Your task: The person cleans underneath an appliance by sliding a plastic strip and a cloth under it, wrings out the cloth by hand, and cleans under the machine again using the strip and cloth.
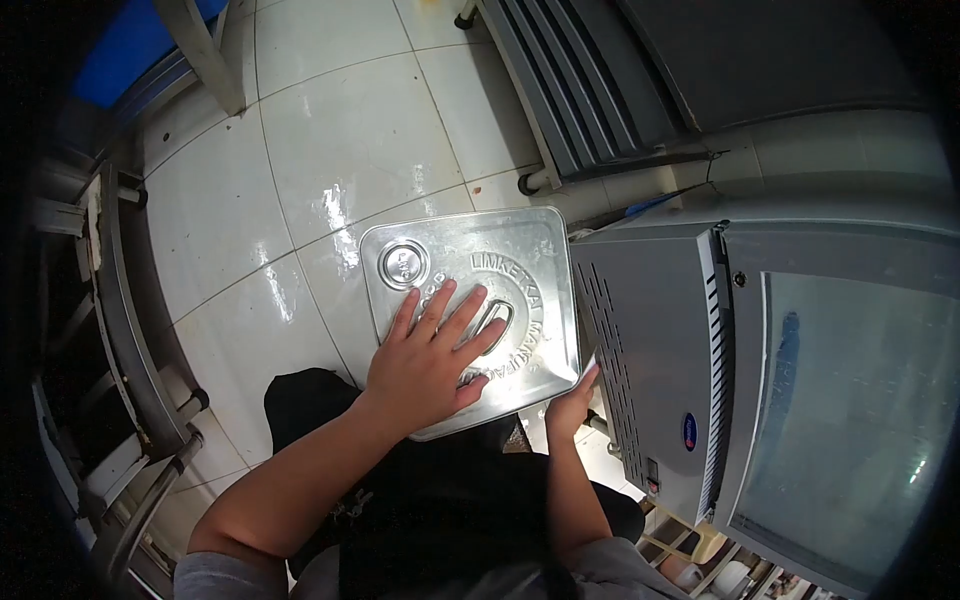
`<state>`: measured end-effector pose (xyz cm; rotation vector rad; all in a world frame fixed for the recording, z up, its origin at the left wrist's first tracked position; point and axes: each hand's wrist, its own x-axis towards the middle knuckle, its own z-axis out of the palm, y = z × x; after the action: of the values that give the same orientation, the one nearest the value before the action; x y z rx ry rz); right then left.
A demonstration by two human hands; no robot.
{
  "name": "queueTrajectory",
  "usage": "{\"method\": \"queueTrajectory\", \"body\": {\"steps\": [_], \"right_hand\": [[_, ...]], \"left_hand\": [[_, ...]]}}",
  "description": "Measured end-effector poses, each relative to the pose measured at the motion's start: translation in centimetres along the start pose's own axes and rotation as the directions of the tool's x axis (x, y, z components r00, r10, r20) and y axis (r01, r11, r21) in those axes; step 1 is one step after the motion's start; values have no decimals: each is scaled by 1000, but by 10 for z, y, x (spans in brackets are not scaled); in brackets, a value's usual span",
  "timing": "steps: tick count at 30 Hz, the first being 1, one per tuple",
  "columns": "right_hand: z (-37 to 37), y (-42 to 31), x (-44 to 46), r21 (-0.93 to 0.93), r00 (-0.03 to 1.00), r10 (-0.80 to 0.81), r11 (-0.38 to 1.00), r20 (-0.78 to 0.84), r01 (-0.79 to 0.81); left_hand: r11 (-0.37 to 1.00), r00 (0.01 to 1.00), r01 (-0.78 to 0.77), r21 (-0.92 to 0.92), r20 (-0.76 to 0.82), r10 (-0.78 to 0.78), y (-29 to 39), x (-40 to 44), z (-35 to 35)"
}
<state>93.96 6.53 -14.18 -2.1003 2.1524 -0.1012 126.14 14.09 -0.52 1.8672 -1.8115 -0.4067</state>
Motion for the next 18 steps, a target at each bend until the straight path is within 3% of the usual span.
{"method": "queueTrajectory", "body": {"steps": [2,9,18], "right_hand": [[12,3,15,50,994,-50,997,-101,55],[38,-4,109,-117,982,99,990,164,-81],[6,1,67,-229,944,172,967,280,-108]], "left_hand": [[1000,1000,5,-4,-5,-5,-1,0,1],[1000,1000,6,-5,-4,-6,0,0,1],[1000,1000,1,-14,-12,-1,0,0,1]]}}
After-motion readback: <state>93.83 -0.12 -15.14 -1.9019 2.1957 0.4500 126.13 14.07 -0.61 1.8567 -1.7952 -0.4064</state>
